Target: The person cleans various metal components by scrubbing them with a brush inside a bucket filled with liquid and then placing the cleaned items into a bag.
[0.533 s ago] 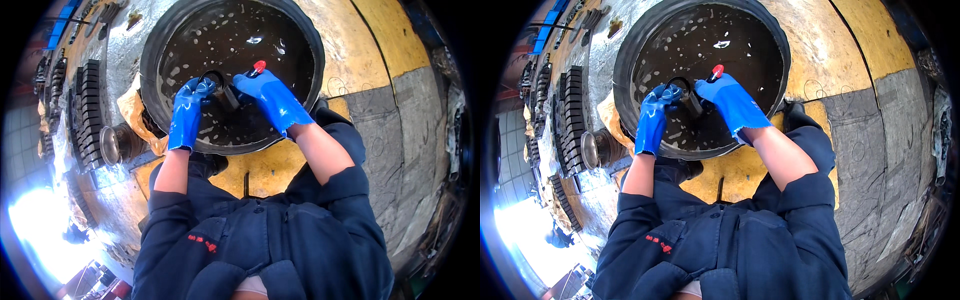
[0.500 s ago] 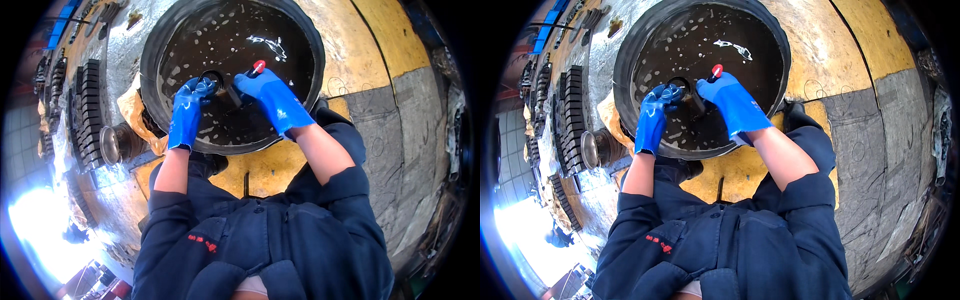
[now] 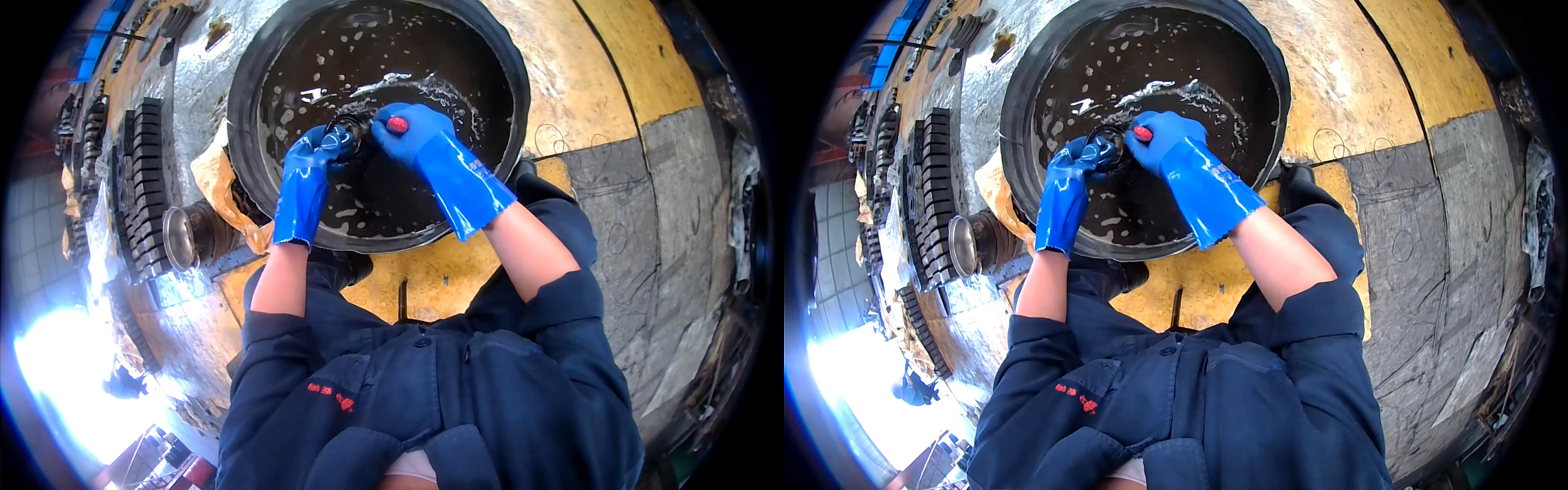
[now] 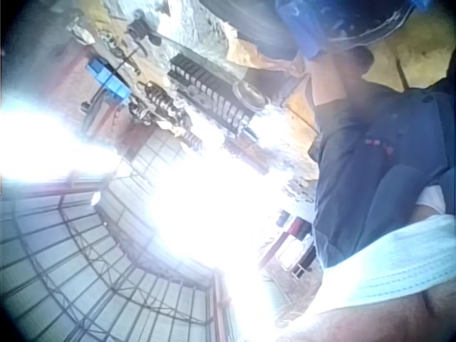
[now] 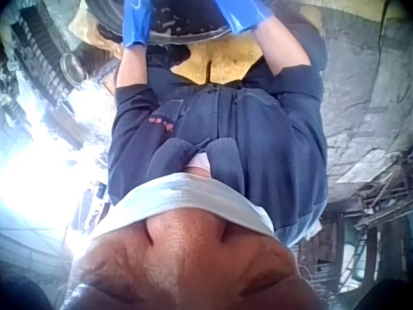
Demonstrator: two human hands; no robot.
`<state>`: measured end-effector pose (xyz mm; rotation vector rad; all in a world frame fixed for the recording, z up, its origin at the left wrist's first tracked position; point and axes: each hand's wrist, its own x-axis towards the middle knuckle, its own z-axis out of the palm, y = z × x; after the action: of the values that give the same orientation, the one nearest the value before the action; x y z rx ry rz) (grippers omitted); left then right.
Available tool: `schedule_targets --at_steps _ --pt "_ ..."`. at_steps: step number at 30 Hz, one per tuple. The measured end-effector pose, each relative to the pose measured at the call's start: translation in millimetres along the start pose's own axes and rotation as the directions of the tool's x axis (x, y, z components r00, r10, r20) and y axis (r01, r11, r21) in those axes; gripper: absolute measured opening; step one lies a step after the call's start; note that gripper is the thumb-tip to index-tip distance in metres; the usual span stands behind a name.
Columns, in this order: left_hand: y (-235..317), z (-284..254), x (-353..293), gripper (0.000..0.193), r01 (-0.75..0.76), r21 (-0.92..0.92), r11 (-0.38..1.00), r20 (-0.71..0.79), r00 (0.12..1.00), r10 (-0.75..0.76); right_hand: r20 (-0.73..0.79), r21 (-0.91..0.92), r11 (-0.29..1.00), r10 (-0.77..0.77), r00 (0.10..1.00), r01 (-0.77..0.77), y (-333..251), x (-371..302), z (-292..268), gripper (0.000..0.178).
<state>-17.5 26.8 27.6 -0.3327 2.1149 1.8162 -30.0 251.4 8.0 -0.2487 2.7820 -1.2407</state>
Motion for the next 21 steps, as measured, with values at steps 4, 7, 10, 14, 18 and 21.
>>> schedule_targets --at_steps 4,7,10,14,18,21 --pt "4.7 -5.1 -1.7 0.043 0.006 0.071 0.997 -0.064 0.998 -0.001 0.024 0.159 0.986 0.052 0.998 -0.055 -13.2 -4.7 -10.1 0.026" --pt "-5.2 -8.1 3.1 0.045 -0.051 -0.022 0.998 0.002 0.999 0.051 -0.171 0.371 0.916 -0.092 0.981 0.151 -12.8 -7.0 -5.8 0.027" --pt "-1.9 -1.9 2.7 0.049 -0.037 0.095 0.995 -0.005 0.999 0.037 -0.172 0.315 0.945 -0.033 0.985 0.087 -5.6 -2.2 -2.4 0.027" --pt "-4.0 1.1 2.3 0.044 -0.034 0.033 0.999 -0.025 0.999 0.035 0.15 0.333 0.866 0.342 0.928 -0.373 -0.2 1.3 -1.9 0.035" --pt "1.1 4.4 -3.7 0.044 -0.079 0.055 0.995 -0.063 0.995 0.082 0.245 0.564 0.711 0.34 0.908 -0.419 3.4 -17.0 -8.5 0.043" --pt "-2.8 -0.2 -2.5 0.042 -0.033 0.056 0.998 -0.106 0.994 0.039 0.237 0.59 0.686 0.356 0.904 -0.425 3.2 -24.6 -14.7 0.047"
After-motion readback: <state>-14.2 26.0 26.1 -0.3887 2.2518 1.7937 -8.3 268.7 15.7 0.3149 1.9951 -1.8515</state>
